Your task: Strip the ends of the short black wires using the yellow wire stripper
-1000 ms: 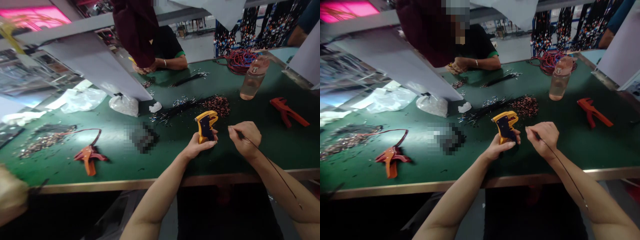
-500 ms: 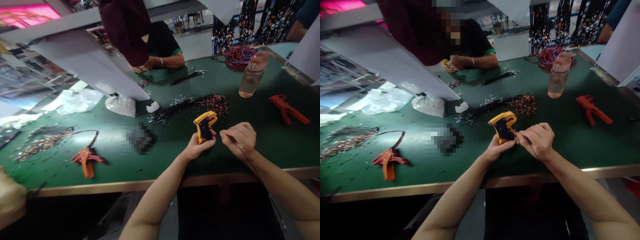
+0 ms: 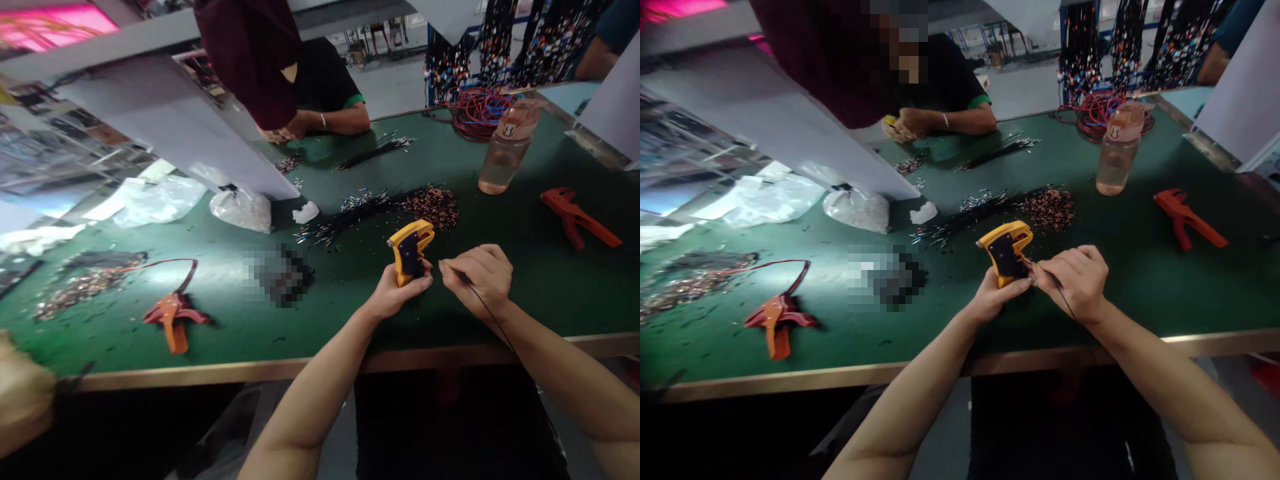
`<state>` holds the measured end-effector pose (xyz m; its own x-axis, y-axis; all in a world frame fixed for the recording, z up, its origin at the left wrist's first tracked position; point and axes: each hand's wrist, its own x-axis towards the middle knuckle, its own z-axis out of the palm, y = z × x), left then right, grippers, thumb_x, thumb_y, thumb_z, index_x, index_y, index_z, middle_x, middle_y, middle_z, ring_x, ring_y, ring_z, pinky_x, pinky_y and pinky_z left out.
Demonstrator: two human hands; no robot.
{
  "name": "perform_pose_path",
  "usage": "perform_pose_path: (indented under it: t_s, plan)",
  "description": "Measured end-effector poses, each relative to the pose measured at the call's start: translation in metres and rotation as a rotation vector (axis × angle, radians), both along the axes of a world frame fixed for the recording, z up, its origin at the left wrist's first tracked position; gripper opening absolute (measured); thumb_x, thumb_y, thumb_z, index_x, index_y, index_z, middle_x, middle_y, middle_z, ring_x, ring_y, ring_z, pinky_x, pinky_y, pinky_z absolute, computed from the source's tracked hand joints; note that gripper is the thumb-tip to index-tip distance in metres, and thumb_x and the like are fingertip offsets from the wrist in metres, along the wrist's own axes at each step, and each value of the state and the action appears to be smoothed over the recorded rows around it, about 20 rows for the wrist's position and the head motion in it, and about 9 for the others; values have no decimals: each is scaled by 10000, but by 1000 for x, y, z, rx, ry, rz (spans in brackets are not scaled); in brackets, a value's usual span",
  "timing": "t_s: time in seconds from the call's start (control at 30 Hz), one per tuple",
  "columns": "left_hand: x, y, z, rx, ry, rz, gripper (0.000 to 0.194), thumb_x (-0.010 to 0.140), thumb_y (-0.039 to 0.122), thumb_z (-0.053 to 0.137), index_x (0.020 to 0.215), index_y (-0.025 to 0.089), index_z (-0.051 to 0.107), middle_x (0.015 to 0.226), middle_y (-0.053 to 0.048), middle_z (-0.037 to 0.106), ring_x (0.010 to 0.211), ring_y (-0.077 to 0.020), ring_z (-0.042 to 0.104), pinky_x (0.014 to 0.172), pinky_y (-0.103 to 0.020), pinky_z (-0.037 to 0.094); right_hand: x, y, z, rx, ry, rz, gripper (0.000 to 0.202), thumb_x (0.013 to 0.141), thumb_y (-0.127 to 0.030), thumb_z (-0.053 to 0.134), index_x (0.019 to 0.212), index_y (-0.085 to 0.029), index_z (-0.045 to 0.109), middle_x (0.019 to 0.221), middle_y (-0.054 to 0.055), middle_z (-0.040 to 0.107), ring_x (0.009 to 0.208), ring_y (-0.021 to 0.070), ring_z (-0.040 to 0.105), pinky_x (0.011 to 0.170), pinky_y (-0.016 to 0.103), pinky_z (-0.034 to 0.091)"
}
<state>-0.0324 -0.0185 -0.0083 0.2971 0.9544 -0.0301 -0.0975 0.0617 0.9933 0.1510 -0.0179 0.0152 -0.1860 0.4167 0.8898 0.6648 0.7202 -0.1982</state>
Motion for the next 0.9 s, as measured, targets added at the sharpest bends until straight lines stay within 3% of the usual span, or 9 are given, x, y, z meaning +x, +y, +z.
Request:
perform_pose_path:
  t_s: [0.23,0.53,0.9]
  plan:
    - [4,1,3,65,57,0,361,742,488,778,721,150,655,607,-5,604,598,-133,544,628,-287,459,0,-1,2,1,5,19,165,871,-151,675,751,-233,595,602,-61,698,512,95,616,635,300,426]
    - [7,-1,9,47,132,58,400,708,508,792,617,161,615,545,-1,589,539,-119,522,579,-276,451,1,-1,2,3,3,24,157,867,-151,679,755,-236,609,612,-55,698,520,100,609,644,299,421]
    - [7,1,3,18,163,130,482,720,510,782,492,181,513,407,37,476,406,-77,407,484,-260,333,1,-1,2,-14,37,40,162,868,-152,672,740,-235,619,607,-60,692,519,95,604,650,301,430]
